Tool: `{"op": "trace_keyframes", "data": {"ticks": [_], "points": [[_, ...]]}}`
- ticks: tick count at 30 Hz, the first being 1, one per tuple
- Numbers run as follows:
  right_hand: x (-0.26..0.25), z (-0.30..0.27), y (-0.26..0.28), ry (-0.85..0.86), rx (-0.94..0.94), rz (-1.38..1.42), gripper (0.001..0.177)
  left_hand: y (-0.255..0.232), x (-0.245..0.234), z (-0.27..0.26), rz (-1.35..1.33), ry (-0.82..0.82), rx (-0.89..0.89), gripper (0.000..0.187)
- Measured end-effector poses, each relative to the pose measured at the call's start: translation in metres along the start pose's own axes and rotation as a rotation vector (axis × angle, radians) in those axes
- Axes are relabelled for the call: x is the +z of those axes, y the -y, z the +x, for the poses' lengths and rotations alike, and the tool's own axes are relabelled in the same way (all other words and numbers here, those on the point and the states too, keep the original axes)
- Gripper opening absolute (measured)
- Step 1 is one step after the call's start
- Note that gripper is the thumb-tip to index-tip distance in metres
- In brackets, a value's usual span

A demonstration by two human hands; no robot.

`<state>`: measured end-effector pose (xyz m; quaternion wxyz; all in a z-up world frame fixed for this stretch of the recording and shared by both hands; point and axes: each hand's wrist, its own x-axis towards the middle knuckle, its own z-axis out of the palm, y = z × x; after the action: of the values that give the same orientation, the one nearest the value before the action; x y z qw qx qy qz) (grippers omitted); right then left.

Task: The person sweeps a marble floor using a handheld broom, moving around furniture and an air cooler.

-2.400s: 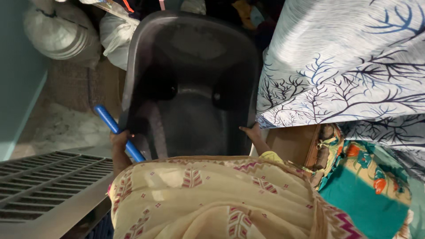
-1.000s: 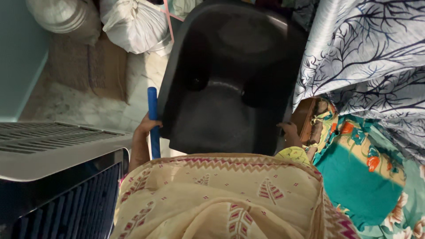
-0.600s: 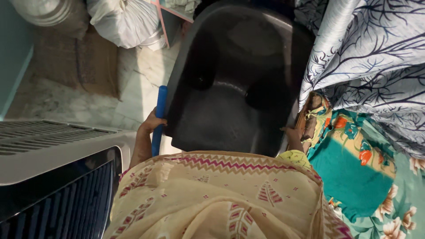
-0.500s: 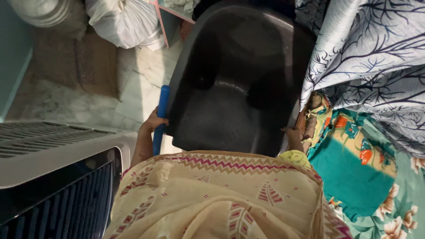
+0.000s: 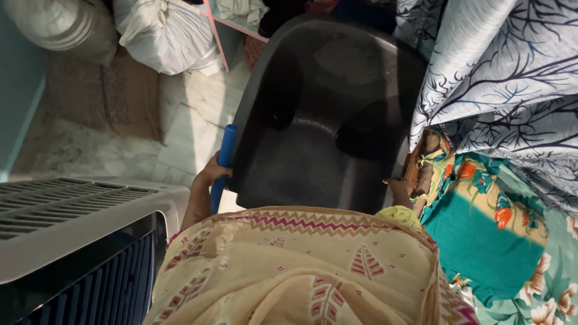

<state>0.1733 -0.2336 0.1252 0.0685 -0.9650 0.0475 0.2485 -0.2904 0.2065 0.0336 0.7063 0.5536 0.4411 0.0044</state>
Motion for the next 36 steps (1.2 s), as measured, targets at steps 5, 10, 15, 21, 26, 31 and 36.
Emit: {"op": "trace_keyframes", "data": {"ticks": [5, 10, 15, 21, 26, 31, 36], "points": [[0.003, 0.003, -0.001, -0.050, 0.033, 0.013, 0.086, 0.005, 0.000, -0.002, 0.017, -0.018, -0.031, 0.098], [0.013, 0.003, -0.007, -0.047, -0.071, 0.211, 0.081, 0.005, 0.003, -0.004, -0.009, 0.008, -0.003, 0.095], [0.011, -0.002, -0.005, -0.018, 0.002, 0.123, 0.085, 0.004, 0.004, -0.002, 0.099, -0.059, -0.026, 0.098], [0.010, 0.007, -0.002, 0.025, -0.009, -0.118, 0.087, 0.001, 0.002, -0.003, 0.059, -0.050, -0.043, 0.093], [0.014, 0.015, -0.004, 0.018, -0.068, -0.186, 0.094, -0.003, 0.002, -0.006, 0.048, -0.074, -0.023, 0.080], [0.002, 0.001, 0.024, -0.503, -0.406, -0.135, 0.050, -0.003, 0.006, -0.009, -0.024, -0.072, 0.001, 0.077], [-0.046, 0.011, 0.121, -0.528, -0.861, 0.184, 0.026, -0.004, 0.009, -0.012, -0.032, -0.094, 0.071, 0.071]]}}
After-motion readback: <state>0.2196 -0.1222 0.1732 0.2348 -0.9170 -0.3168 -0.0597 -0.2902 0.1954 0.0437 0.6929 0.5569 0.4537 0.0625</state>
